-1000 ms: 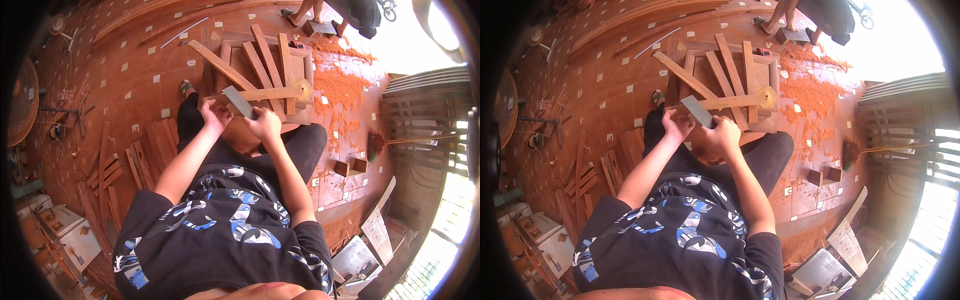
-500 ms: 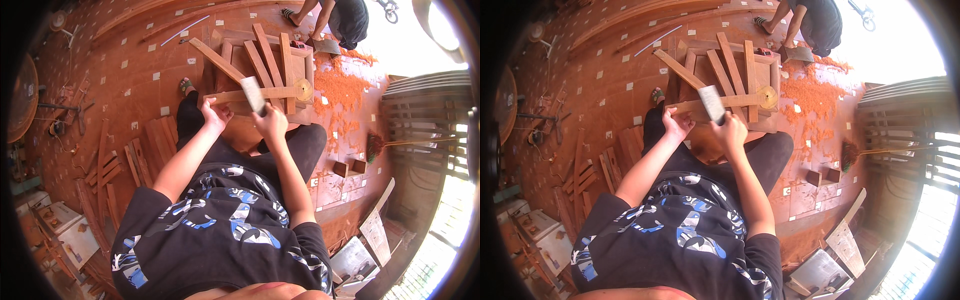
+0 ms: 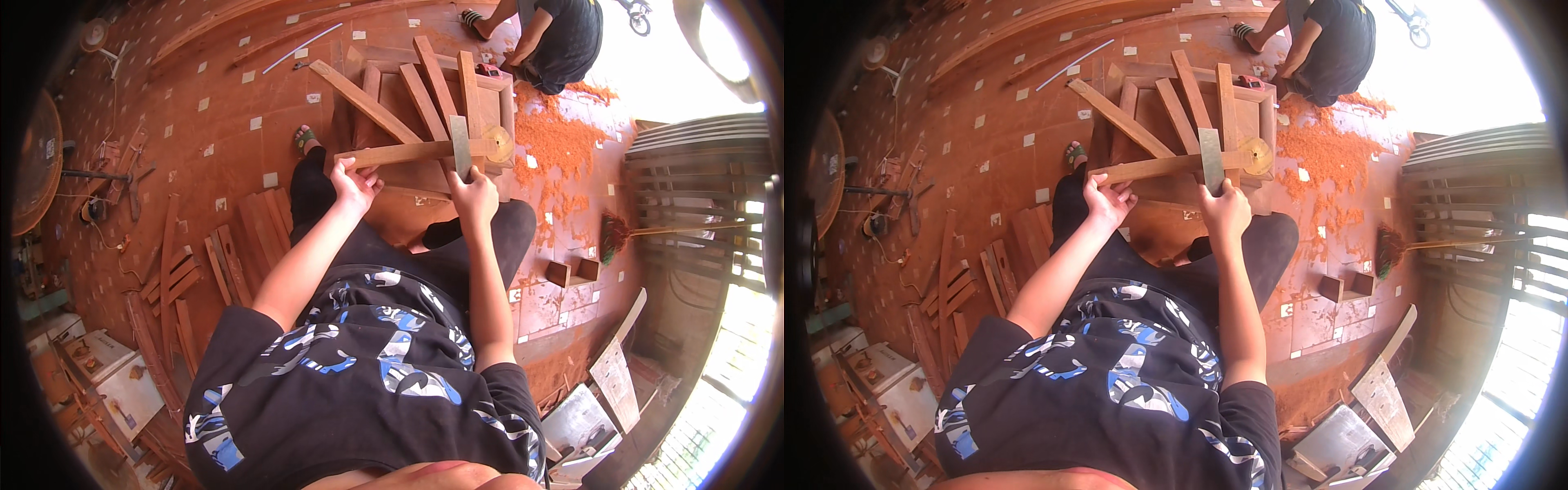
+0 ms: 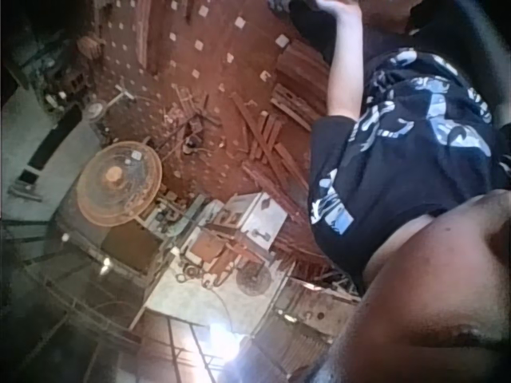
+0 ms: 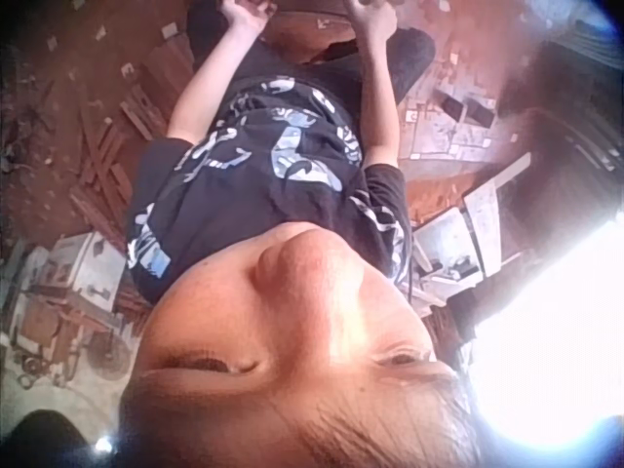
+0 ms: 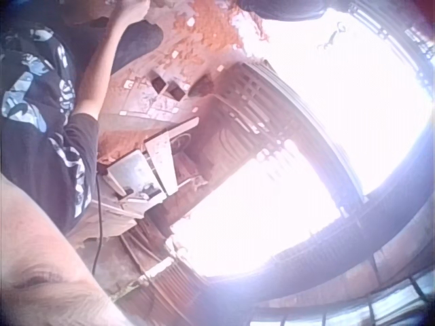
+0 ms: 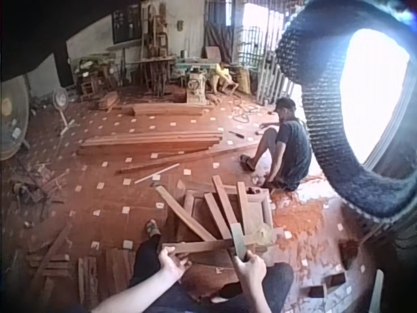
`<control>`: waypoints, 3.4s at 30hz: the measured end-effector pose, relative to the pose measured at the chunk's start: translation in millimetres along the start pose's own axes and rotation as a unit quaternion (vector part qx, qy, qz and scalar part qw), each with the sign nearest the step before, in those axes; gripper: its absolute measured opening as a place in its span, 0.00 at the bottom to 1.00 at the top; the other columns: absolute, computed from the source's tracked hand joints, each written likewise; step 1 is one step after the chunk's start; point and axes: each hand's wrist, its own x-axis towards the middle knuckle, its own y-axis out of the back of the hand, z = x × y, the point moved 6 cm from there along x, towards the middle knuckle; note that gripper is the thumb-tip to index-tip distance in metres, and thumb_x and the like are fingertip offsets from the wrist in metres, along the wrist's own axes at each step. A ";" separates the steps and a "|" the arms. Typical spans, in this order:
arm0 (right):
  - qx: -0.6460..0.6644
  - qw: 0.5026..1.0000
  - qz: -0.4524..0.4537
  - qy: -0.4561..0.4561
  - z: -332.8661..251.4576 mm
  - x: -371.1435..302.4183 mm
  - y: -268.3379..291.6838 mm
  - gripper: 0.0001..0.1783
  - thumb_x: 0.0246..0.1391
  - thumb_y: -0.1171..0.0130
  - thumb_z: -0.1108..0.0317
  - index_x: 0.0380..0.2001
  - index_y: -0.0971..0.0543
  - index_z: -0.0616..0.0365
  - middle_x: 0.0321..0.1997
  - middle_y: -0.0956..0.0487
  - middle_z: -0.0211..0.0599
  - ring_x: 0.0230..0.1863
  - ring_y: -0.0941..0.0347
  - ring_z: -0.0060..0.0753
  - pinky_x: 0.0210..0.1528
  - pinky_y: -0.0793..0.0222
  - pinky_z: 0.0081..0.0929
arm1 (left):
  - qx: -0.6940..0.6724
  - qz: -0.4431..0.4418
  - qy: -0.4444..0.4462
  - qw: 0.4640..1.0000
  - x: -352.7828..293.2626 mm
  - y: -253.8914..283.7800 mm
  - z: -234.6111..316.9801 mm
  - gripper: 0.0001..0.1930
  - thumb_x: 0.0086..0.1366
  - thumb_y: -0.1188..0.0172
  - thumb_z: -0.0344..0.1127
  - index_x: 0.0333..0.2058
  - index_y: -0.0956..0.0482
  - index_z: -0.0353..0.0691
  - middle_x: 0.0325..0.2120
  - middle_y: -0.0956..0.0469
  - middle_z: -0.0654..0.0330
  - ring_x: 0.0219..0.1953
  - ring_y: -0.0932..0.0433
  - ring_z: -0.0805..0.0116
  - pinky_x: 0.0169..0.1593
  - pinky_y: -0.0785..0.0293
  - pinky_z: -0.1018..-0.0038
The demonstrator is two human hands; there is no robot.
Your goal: The person sits on the floor and sands a wooden frame using a sanding block, then switches to a round sanding pad to smooth the edges. The person handles the frame and sanding tools by hand, working on multiple pieces in a workshop setting.
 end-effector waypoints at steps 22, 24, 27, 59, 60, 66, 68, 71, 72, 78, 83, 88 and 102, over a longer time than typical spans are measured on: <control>0.032 0.996 -0.037 -0.071 4.3 0.7 8.8 0.25 0.50 0.39 0.45 0.28 0.16 0.60 0.28 0.16 0.52 0.36 0.17 0.59 0.43 0.22 0.50 | -0.001 0.002 0.002 1.000 1.8 1.5 -1.8 0.26 0.57 0.46 0.50 0.52 0.22 0.44 0.39 0.20 0.51 0.18 0.40 0.69 0.41 0.32 0.65; 0.003 0.999 -0.043 -0.029 -8.0 -4.8 -2.1 0.25 0.51 0.39 0.45 0.29 0.17 0.61 0.28 0.16 0.53 0.36 0.17 0.60 0.43 0.22 0.52 | -0.001 0.011 -0.001 1.000 2.2 2.2 -2.7 0.26 0.58 0.46 0.50 0.52 0.23 0.44 0.40 0.20 0.51 0.18 0.41 0.69 0.41 0.32 0.65; 0.023 0.992 -0.100 0.077 -37.9 -22.9 -21.7 0.24 0.49 0.36 0.47 0.36 0.17 0.60 0.32 0.16 0.54 0.39 0.17 0.60 0.44 0.22 0.52 | 0.007 -0.028 0.002 1.000 11.0 12.2 -2.5 0.25 0.58 0.46 0.50 0.51 0.24 0.43 0.42 0.21 0.52 0.24 0.34 0.68 0.43 0.32 0.64; -0.006 0.991 -0.101 0.092 -44.0 -16.6 -10.8 0.36 0.45 0.31 0.46 0.56 0.18 0.51 0.40 0.14 0.50 0.44 0.16 0.52 0.48 0.20 0.46 | -0.013 0.009 0.009 1.000 4.2 4.7 -2.8 0.23 0.57 0.45 0.49 0.49 0.23 0.44 0.39 0.22 0.52 0.25 0.34 0.68 0.43 0.31 0.63; -0.009 0.994 -0.101 0.046 -33.1 -9.9 -4.4 0.36 0.45 0.31 0.47 0.57 0.18 0.49 0.40 0.14 0.50 0.44 0.16 0.53 0.48 0.20 0.46 | -0.007 -0.006 0.008 1.000 3.6 4.6 -2.0 0.25 0.57 0.45 0.49 0.50 0.23 0.44 0.40 0.22 0.52 0.23 0.35 0.68 0.43 0.31 0.63; -0.075 0.996 -0.024 -0.037 8.2 7.2 10.4 0.38 0.47 0.34 0.45 0.60 0.20 0.54 0.36 0.14 0.53 0.41 0.15 0.54 0.45 0.20 0.48 | -0.001 -0.013 0.004 1.000 -1.2 -1.9 -1.7 0.26 0.56 0.45 0.48 0.52 0.23 0.44 0.40 0.21 0.50 0.18 0.40 0.70 0.41 0.31 0.64; -0.101 0.994 -0.033 -0.024 -1.9 1.2 3.7 0.39 0.48 0.34 0.45 0.60 0.22 0.55 0.35 0.14 0.52 0.40 0.15 0.54 0.44 0.20 0.47 | -0.001 -0.011 0.002 1.000 -0.5 -1.7 -1.9 0.26 0.57 0.45 0.48 0.52 0.23 0.44 0.40 0.21 0.50 0.18 0.39 0.70 0.41 0.31 0.64; -0.065 0.992 -0.075 0.075 -29.2 -15.9 -15.7 0.40 0.46 0.30 0.47 0.61 0.23 0.57 0.37 0.15 0.50 0.39 0.15 0.53 0.41 0.20 0.47 | -0.004 -0.013 0.001 1.000 1.6 0.2 -2.1 0.26 0.57 0.45 0.48 0.52 0.24 0.43 0.40 0.21 0.51 0.19 0.37 0.69 0.41 0.31 0.64; -0.053 0.988 -0.100 0.103 -43.0 -23.0 -17.7 0.40 0.46 0.29 0.48 0.61 0.23 0.57 0.37 0.15 0.50 0.40 0.15 0.52 0.41 0.20 0.47 | -0.006 -0.026 0.003 1.000 4.3 3.6 -2.4 0.26 0.58 0.45 0.48 0.53 0.24 0.43 0.40 0.21 0.51 0.21 0.35 0.68 0.42 0.31 0.64; 0.066 0.976 -0.142 0.152 -57.9 -35.0 -32.6 0.33 0.45 0.30 0.48 0.55 0.16 0.50 0.45 0.14 0.53 0.45 0.16 0.54 0.50 0.21 0.46 | -0.019 -0.007 0.016 1.000 6.1 6.6 -3.0 0.24 0.60 0.47 0.49 0.50 0.23 0.42 0.45 0.22 0.52 0.41 0.27 0.61 0.44 0.30 0.62; 0.037 0.993 -0.108 -0.024 -15.7 -4.0 1.0 0.32 0.46 0.33 0.46 0.55 0.16 0.46 0.40 0.13 0.51 0.44 0.16 0.55 0.50 0.21 0.48 | 0.003 -0.025 0.004 1.000 3.1 4.9 -1.0 0.26 0.58 0.46 0.48 0.53 0.23 0.43 0.42 0.21 0.51 0.23 0.33 0.67 0.43 0.31 0.64; -0.014 0.996 -0.063 -0.055 8.4 6.1 6.7 0.34 0.49 0.37 0.46 0.56 0.19 0.55 0.38 0.14 0.54 0.43 0.16 0.57 0.48 0.21 0.49 | 0.001 -0.016 0.008 1.000 4.7 3.9 -4.2 0.26 0.55 0.45 0.49 0.52 0.21 0.46 0.37 0.20 0.54 0.21 0.38 0.69 0.42 0.31 0.63; 0.089 0.973 -0.200 0.073 -47.5 -21.4 -22.9 0.27 0.47 0.32 0.48 0.47 0.13 0.49 0.39 0.13 0.45 0.43 0.16 0.52 0.49 0.21 0.43 | -0.015 0.000 0.015 1.000 5.3 5.6 -3.4 0.24 0.59 0.46 0.49 0.51 0.22 0.44 0.43 0.21 0.51 0.35 0.27 0.64 0.46 0.29 0.61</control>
